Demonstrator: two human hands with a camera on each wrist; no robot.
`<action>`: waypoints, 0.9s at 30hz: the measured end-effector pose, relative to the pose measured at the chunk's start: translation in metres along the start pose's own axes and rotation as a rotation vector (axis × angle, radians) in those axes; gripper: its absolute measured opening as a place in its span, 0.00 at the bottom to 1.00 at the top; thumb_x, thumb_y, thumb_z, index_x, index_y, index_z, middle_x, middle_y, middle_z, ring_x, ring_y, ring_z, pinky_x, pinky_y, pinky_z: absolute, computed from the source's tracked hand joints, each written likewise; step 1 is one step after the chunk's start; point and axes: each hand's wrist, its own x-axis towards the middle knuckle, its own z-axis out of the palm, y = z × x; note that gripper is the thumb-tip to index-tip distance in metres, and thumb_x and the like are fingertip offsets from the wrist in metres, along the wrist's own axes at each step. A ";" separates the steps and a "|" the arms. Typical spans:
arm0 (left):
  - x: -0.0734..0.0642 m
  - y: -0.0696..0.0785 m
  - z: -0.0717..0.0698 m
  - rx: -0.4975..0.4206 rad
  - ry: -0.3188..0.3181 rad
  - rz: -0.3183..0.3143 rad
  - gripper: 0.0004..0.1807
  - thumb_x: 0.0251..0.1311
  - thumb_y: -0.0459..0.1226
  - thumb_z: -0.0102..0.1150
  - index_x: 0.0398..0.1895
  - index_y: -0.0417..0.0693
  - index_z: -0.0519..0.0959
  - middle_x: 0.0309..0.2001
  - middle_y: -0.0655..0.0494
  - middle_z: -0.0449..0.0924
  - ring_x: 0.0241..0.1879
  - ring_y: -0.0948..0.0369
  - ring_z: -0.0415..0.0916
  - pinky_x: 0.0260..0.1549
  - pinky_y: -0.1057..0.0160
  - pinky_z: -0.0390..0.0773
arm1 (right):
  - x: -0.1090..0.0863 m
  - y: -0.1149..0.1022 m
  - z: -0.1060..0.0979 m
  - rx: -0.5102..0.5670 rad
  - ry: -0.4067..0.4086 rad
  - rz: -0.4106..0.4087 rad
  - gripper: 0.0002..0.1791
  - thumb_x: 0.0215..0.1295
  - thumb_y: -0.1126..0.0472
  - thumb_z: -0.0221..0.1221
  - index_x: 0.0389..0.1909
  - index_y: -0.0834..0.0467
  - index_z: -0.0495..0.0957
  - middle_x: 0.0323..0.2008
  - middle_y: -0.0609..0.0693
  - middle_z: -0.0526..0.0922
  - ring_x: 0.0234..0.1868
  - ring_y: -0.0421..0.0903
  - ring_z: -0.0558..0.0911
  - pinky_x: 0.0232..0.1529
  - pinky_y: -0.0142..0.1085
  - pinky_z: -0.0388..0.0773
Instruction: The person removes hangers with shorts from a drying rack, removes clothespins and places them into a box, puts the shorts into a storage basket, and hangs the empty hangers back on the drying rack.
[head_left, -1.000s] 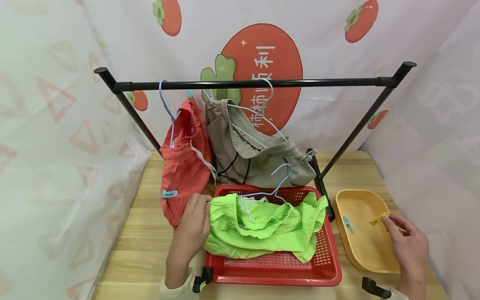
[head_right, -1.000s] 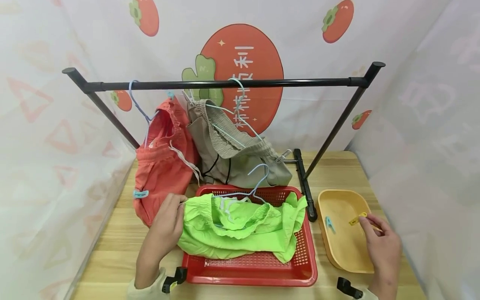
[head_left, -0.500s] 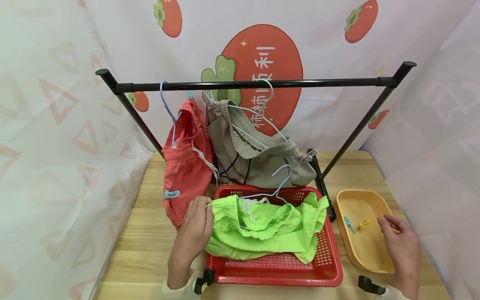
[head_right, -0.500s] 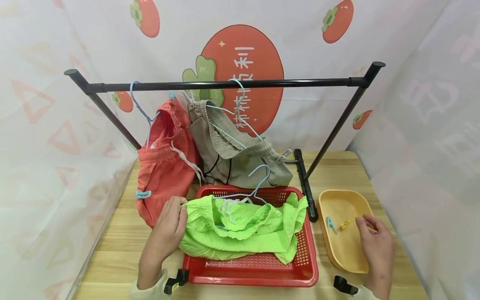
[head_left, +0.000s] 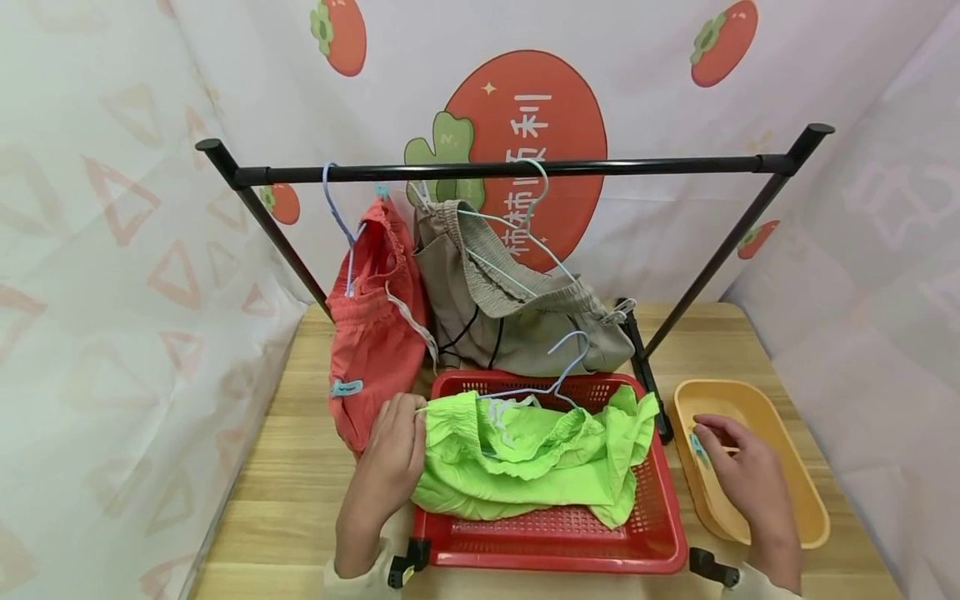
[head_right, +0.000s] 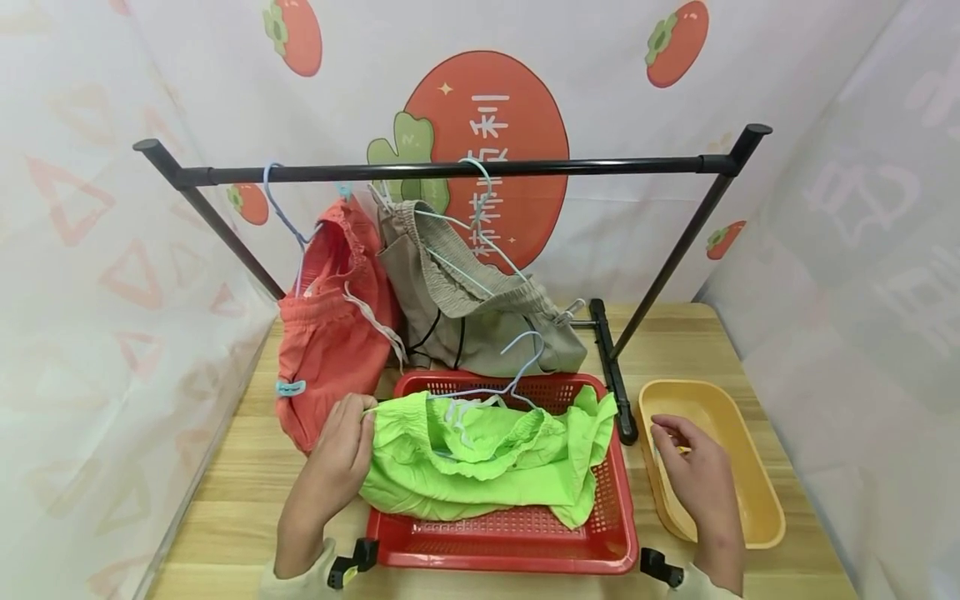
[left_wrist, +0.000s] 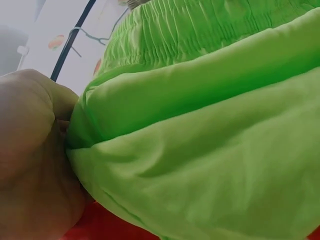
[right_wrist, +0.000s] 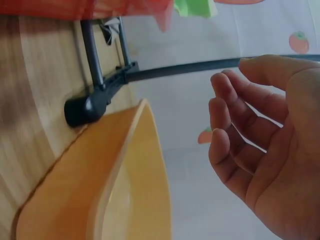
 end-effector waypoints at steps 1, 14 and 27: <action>-0.001 0.000 0.000 0.000 0.002 0.010 0.03 0.74 0.25 0.48 0.43 0.37 0.72 0.36 0.54 0.68 0.37 0.56 0.66 0.39 0.56 0.71 | 0.000 -0.002 0.001 0.002 -0.003 -0.012 0.11 0.75 0.61 0.62 0.50 0.64 0.84 0.42 0.57 0.86 0.39 0.23 0.73 0.34 0.18 0.71; -0.006 -0.001 -0.014 -0.098 0.070 0.103 0.06 0.69 0.22 0.48 0.44 0.36 0.71 0.36 0.54 0.67 0.39 0.57 0.65 0.42 0.62 0.67 | -0.001 -0.015 -0.005 0.025 -0.035 -0.098 0.10 0.74 0.64 0.62 0.50 0.63 0.84 0.38 0.55 0.86 0.37 0.26 0.76 0.34 0.19 0.73; -0.007 0.001 -0.021 -0.187 0.153 0.123 0.08 0.67 0.19 0.47 0.44 0.35 0.71 0.40 0.50 0.71 0.44 0.55 0.68 0.47 0.63 0.66 | 0.007 -0.043 0.001 0.080 -0.131 -0.215 0.13 0.73 0.66 0.62 0.55 0.63 0.83 0.47 0.55 0.86 0.42 0.32 0.78 0.37 0.24 0.76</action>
